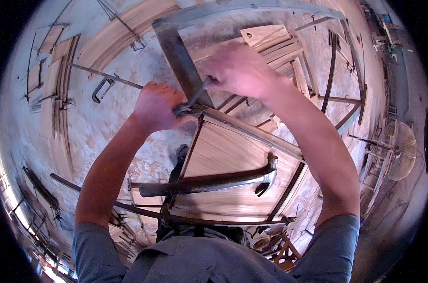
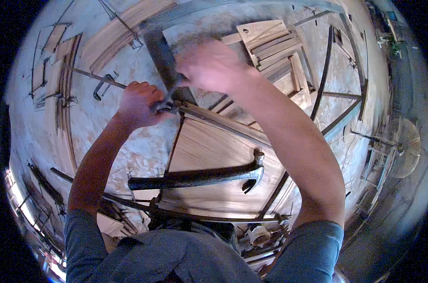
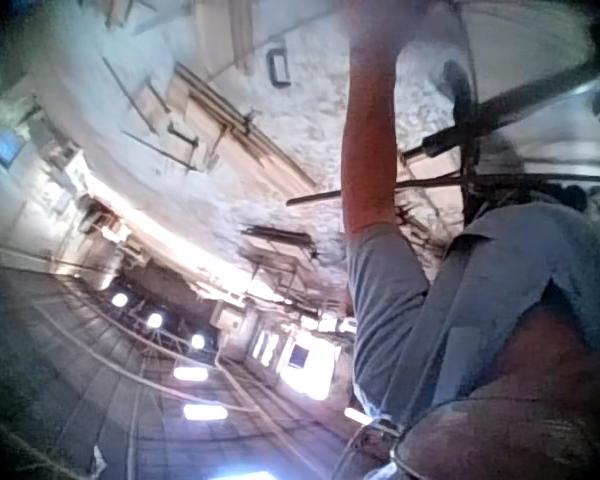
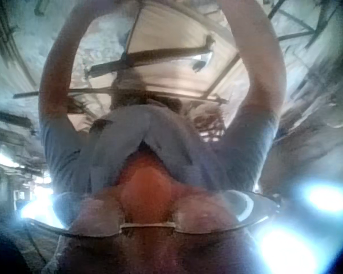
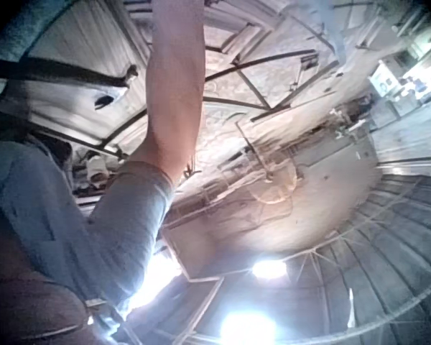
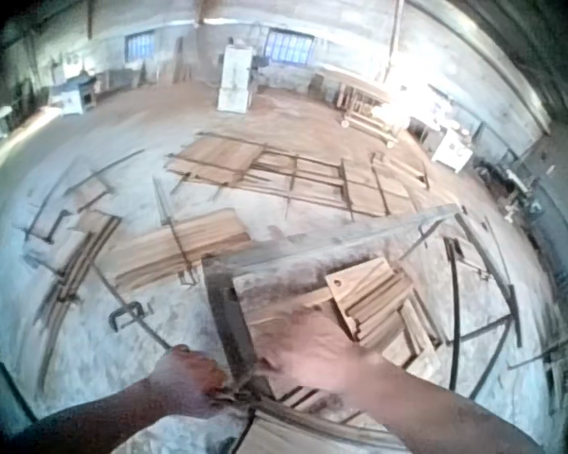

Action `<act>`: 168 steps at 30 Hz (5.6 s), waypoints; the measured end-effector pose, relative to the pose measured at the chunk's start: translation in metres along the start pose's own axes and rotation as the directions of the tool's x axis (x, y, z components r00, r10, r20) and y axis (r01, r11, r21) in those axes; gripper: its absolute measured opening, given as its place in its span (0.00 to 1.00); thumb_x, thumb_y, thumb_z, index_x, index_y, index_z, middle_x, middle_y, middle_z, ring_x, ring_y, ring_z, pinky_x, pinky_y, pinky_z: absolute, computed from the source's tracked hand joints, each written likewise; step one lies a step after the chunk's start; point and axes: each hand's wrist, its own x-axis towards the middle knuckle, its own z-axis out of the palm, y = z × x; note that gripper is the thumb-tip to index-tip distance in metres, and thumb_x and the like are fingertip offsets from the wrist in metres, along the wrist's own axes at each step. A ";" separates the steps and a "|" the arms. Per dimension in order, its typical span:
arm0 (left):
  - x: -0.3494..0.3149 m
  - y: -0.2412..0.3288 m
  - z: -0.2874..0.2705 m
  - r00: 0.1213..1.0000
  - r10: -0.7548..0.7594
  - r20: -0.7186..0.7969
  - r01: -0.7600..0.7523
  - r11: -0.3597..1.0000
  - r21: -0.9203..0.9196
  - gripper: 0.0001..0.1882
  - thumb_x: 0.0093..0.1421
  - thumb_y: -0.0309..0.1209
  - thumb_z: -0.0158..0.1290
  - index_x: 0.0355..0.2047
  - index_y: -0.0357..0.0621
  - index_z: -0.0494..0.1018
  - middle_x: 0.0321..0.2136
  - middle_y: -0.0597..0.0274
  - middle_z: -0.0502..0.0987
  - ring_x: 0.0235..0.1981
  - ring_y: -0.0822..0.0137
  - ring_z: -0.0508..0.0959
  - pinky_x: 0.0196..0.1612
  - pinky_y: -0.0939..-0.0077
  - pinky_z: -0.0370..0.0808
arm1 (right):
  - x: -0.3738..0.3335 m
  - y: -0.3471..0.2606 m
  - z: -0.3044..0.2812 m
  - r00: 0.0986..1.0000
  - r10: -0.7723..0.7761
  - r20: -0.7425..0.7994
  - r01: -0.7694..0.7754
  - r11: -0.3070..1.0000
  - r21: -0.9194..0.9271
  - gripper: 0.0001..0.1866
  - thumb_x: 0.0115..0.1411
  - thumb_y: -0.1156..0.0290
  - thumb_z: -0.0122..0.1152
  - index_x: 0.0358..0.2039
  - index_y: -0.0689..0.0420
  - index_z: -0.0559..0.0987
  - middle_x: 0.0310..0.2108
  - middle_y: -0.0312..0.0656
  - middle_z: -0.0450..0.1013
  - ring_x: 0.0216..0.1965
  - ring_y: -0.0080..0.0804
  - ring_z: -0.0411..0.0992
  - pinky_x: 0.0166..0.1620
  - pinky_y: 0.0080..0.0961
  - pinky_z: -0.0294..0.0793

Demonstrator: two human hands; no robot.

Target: The person assembles a wooden cabinet door by securing its frame with metal clamps. They repeatedly position the clamps, tighten the screws to hold the joints together, and use a hammer to tap the wood into alignment. The person adjusts the clamps multiple times to ensure the door is properly secured.

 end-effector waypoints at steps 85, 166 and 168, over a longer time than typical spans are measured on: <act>0.109 0.360 0.116 0.983 0.167 0.080 -0.172 0.983 0.063 0.08 0.53 0.34 0.56 0.24 0.44 0.73 0.25 0.63 0.77 0.39 0.63 0.77 0.31 0.67 0.78 | -0.600 -0.118 0.033 -0.062 0.993 0.096 -0.377 -0.113 0.919 0.14 0.71 0.65 0.45 0.42 0.63 0.74 0.35 0.44 0.79 0.31 0.27 0.76 0.37 0.26 0.78; 0.110 0.353 0.120 0.980 0.198 0.009 -0.198 0.980 0.027 0.11 0.52 0.34 0.60 0.30 0.45 0.71 0.30 0.62 0.78 0.32 0.57 0.78 0.35 0.64 0.76 | -0.617 -0.087 0.018 0.808 0.564 -0.170 -0.569 0.822 0.018 0.14 0.48 0.68 0.69 0.36 0.57 0.79 0.48 0.40 0.76 0.56 0.38 0.71 0.57 0.31 0.73; 0.108 0.352 0.121 0.980 0.197 -0.003 -0.196 0.980 0.031 0.11 0.52 0.34 0.60 0.31 0.45 0.72 0.30 0.61 0.78 0.32 0.57 0.78 0.35 0.63 0.76 | -0.613 -0.086 0.014 0.831 0.525 -0.182 -0.536 0.844 -0.014 0.11 0.48 0.68 0.67 0.32 0.57 0.78 0.43 0.40 0.76 0.53 0.39 0.72 0.55 0.31 0.74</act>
